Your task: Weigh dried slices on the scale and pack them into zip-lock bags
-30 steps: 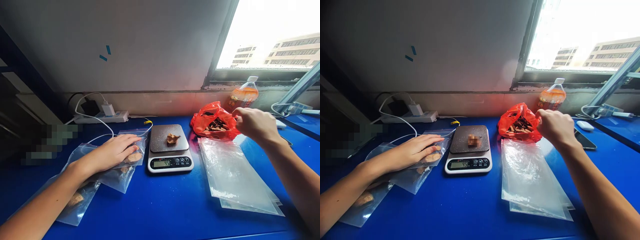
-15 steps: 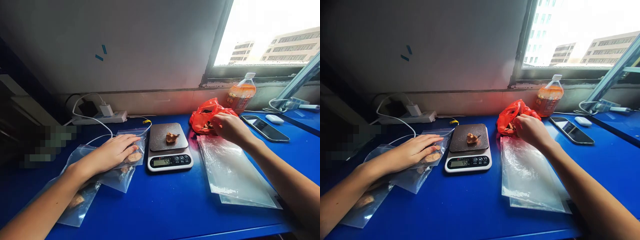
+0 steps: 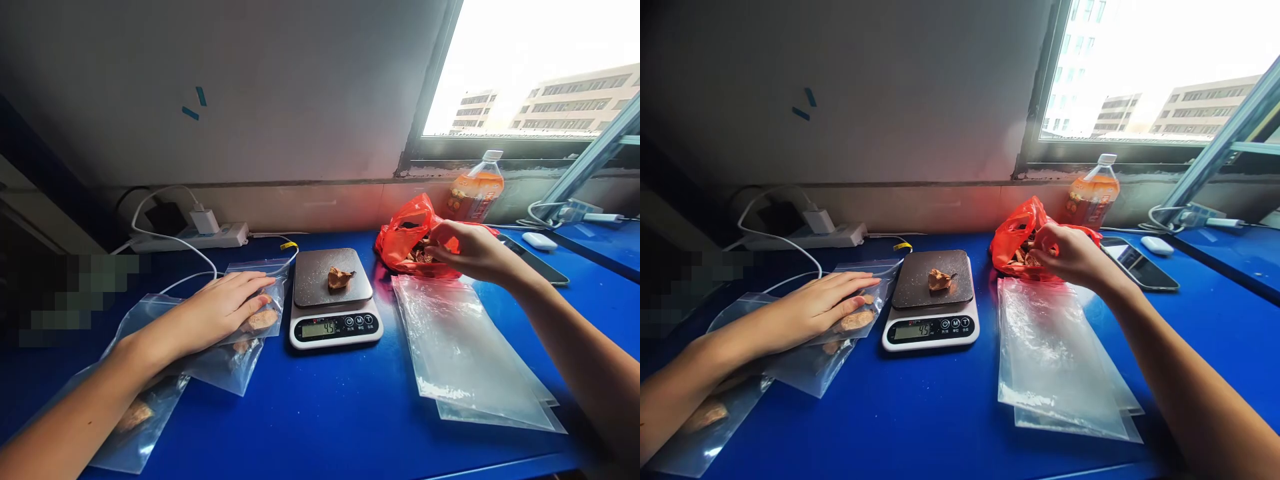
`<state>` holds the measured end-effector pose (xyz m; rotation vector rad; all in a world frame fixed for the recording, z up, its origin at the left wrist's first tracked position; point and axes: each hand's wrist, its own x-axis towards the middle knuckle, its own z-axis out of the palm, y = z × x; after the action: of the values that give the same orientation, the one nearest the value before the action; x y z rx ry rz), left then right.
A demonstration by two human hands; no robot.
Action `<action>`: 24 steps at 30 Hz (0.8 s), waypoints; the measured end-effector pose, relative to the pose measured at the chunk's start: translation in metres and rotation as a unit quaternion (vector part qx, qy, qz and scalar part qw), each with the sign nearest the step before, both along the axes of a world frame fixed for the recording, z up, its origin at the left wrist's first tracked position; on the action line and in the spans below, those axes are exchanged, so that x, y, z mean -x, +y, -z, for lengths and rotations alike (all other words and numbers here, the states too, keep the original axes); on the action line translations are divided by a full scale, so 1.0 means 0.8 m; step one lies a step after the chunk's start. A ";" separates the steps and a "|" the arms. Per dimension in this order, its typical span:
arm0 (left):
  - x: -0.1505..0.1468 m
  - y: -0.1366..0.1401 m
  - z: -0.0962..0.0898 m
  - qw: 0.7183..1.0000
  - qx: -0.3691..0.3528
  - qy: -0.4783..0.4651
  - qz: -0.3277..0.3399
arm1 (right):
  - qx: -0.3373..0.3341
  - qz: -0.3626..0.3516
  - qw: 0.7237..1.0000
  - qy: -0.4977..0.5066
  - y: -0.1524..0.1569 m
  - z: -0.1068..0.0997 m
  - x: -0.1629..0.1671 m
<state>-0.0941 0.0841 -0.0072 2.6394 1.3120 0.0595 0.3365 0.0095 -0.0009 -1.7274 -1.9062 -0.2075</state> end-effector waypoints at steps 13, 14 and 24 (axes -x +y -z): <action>-0.006 -0.005 -0.004 1.000 0.005 -0.001 -0.013 | 0.092 -0.213 0.776 0.586 -0.022 -0.007 0.103; -0.006 -0.005 -0.004 1.000 0.005 0.000 -0.015 | 0.108 -0.200 0.775 0.589 -0.021 -0.001 0.109; -0.001 -0.002 0.002 1.000 0.003 0.011 -0.011 | 0.107 -0.103 0.849 0.507 -0.006 0.037 0.120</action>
<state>-0.0932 0.0825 -0.0089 2.6291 1.3465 0.0293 0.2403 0.0048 -0.0303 -1.2912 -1.2793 0.8705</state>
